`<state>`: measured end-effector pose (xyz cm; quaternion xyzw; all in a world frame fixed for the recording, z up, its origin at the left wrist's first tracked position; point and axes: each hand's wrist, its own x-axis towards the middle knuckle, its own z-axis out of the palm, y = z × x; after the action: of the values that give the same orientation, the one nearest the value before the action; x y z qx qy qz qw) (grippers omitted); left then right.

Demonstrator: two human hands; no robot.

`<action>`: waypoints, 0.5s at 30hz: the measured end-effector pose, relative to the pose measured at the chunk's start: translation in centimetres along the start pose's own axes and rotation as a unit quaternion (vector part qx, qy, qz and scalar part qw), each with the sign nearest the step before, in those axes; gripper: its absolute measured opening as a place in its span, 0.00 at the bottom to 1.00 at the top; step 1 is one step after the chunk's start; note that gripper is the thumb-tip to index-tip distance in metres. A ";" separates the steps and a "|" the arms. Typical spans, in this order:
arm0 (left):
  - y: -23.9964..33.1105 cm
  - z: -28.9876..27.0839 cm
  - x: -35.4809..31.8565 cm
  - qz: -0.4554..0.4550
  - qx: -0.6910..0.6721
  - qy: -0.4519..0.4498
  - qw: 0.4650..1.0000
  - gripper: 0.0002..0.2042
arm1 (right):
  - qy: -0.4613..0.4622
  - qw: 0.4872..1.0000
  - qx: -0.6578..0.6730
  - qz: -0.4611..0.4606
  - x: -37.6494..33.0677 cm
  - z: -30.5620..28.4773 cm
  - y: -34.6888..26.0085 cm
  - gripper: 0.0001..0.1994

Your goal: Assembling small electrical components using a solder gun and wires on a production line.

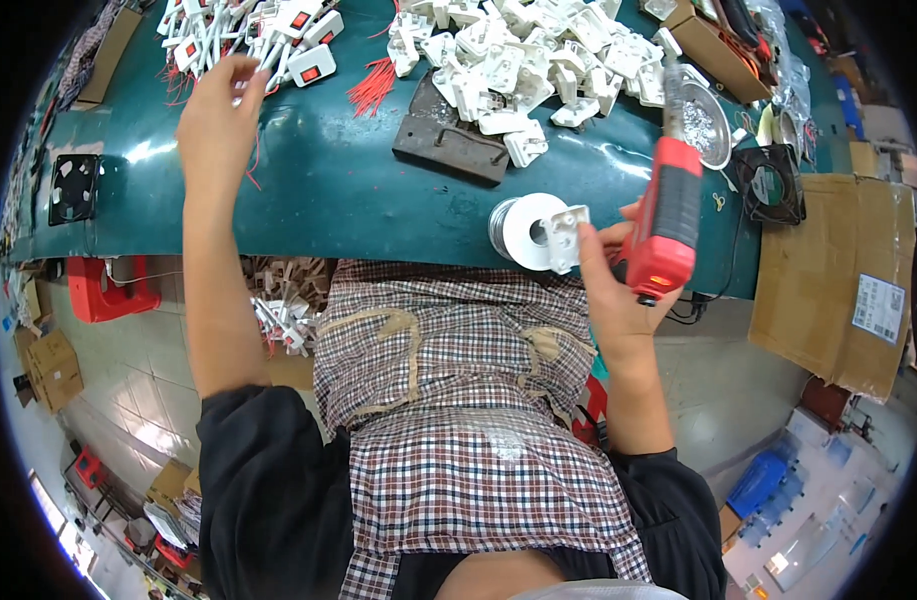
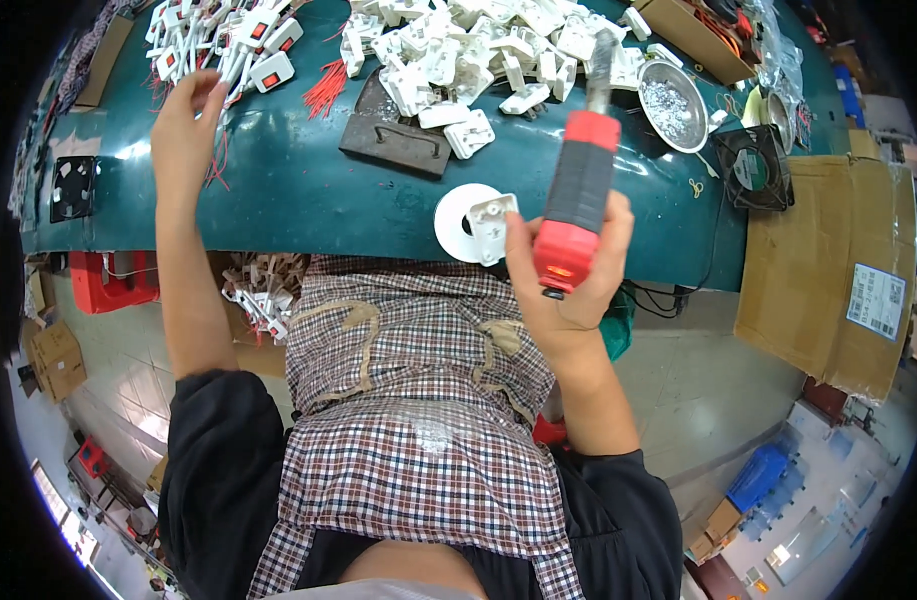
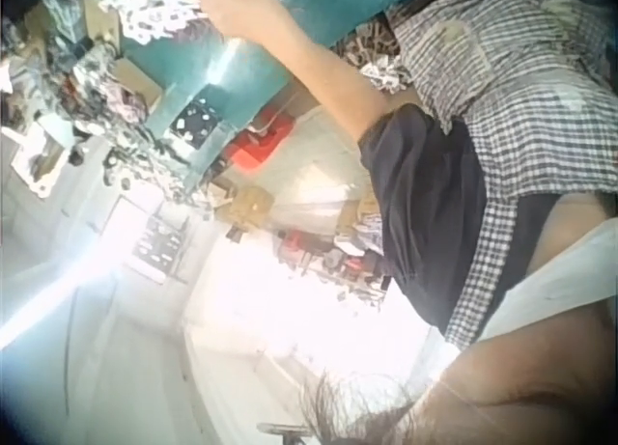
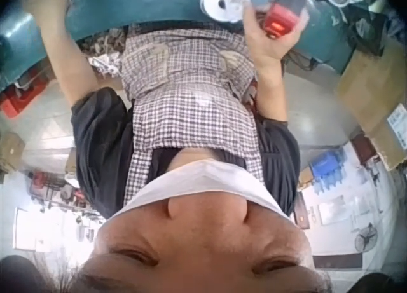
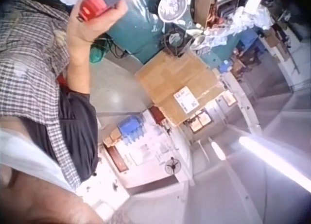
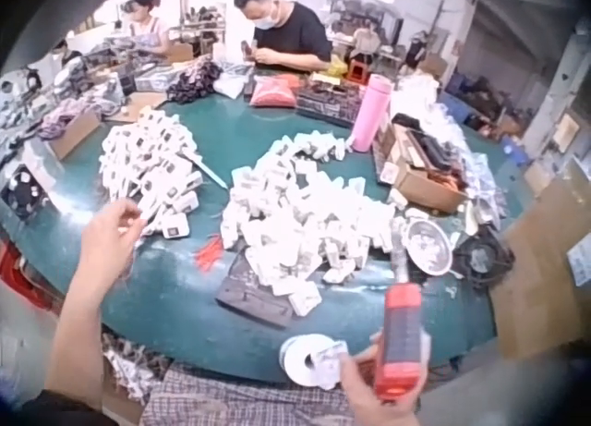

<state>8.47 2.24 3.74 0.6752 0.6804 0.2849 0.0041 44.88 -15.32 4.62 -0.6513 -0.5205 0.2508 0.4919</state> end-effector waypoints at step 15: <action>-0.9 4.4 2.7 -0.006 -0.004 0.099 0.995 0.12 | 0.036 0.950 -0.235 -0.205 0.3 2.2 -2.6 0.36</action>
<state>9.09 6.53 0.68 0.6396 0.6803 0.3531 -0.0583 41.99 -14.23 6.14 -0.6365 -0.6687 -0.0082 0.3842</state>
